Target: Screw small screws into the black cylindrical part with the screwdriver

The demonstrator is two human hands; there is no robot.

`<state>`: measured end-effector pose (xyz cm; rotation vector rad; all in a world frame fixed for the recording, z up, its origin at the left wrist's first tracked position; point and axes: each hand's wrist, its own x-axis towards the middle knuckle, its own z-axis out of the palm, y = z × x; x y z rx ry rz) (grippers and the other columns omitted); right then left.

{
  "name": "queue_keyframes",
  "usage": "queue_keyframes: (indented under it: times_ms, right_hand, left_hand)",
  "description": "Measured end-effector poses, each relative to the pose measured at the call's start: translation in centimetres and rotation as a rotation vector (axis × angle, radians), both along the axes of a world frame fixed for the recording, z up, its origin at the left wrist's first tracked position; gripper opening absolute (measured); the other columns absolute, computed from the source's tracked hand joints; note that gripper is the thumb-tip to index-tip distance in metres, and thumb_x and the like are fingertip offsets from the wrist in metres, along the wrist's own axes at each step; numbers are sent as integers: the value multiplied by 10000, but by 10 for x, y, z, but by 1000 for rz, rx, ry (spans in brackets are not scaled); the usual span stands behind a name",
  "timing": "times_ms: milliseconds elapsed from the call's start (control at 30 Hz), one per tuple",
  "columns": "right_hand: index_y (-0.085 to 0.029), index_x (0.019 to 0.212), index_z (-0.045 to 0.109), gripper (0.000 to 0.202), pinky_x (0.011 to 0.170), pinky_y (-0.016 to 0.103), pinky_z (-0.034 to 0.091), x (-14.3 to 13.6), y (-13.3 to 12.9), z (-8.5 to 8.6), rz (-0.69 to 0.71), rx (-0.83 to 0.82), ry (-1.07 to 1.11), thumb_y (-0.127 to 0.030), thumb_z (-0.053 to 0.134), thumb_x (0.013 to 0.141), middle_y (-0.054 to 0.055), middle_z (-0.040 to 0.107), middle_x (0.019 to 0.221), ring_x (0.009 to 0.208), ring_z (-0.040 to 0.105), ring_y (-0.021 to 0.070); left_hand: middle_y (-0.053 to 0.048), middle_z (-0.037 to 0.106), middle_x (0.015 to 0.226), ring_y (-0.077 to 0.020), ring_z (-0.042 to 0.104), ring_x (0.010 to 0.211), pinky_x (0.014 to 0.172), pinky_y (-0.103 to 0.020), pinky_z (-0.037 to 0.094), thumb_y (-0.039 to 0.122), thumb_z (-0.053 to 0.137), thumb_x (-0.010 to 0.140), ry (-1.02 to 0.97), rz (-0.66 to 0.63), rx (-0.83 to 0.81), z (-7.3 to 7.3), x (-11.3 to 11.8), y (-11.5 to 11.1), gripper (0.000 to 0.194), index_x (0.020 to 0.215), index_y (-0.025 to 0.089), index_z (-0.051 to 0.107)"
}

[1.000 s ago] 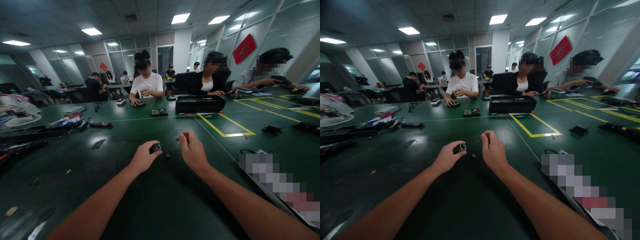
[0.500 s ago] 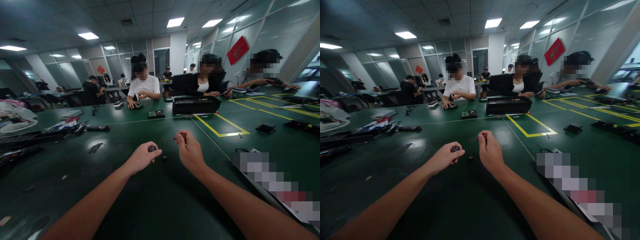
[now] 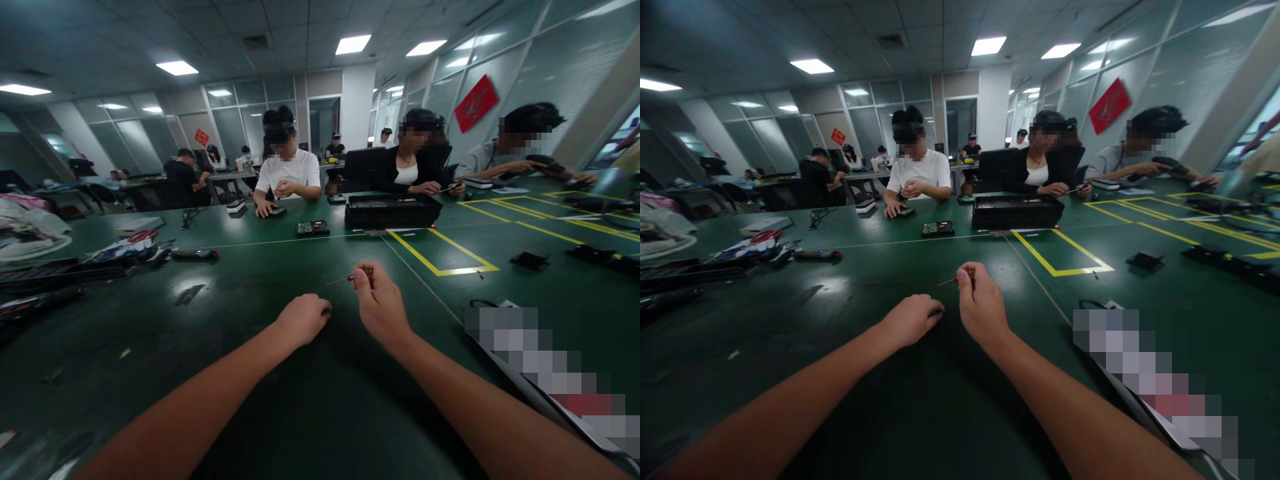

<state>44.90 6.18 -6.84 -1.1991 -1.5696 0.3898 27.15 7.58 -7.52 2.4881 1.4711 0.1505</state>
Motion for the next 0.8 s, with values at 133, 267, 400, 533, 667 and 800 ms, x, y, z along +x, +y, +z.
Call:
queue_keyframes:
  times_ms: [133, 267, 400, 533, 667, 800]
  right_hand:
    - [-214, 1019, 576, 268, 659, 330, 445, 0, 0, 1, -1, -33, 2, -424, 410, 1013, 47, 671, 826, 746, 649, 215]
    - [-216, 1022, 577, 268, 659, 329, 446, 0, 0, 0, 12, -51, 4, -425, 409, 1015, 48, 672, 837, 758, 649, 215]
    - [-219, 1025, 577, 272, 645, 327, 441, 0, 0, 0, 23, -62, 4, -432, 407, 1015, 48, 665, 826, 753, 643, 217]
    - [-219, 1031, 574, 267, 647, 329, 441, -1, 1, -1, 34, -66, -1, -429, 409, 1015, 45, 663, 823, 747, 639, 215]
    - [-220, 1043, 574, 268, 655, 331, 444, -1, 2, -3, 41, -76, -7, -428, 407, 1016, 43, 664, 825, 754, 641, 216]
    - [-221, 1038, 571, 265, 658, 335, 444, -2, 4, -5, 47, -84, -8, -429, 410, 1012, 41, 666, 823, 755, 646, 218]
  left_hand:
    - [-69, 734, 946, -178, 664, 708, 705, -298, 490, 287, 529, 916, -355, 97, -169, 2, -25, 10, 317, 1126, 187, 745]
    - [-70, 705, 951, -123, 588, 590, 508, -232, 402, 270, 573, 875, -773, 401, -318, 4, -62, 16, 289, 1095, 176, 734]
    - [-46, 643, 894, -98, 553, 578, 471, -197, 398, 261, 626, 864, -1261, 627, -360, 9, -110, 15, 184, 993, 145, 688]
    - [-7, 578, 791, -84, 500, 529, 446, -192, 406, 202, 636, 881, -1477, 842, -271, 21, -163, 6, 96, 944, 130, 628]
    - [13, 545, 757, -84, 486, 520, 458, -196, 415, 148, 524, 949, -1531, 960, -160, 35, -210, -10, 109, 1005, 134, 616]
    - [12, 532, 727, -97, 487, 541, 489, -207, 431, 155, 456, 989, -1561, 1095, 7, 41, -252, -25, 166, 934, 127, 609]
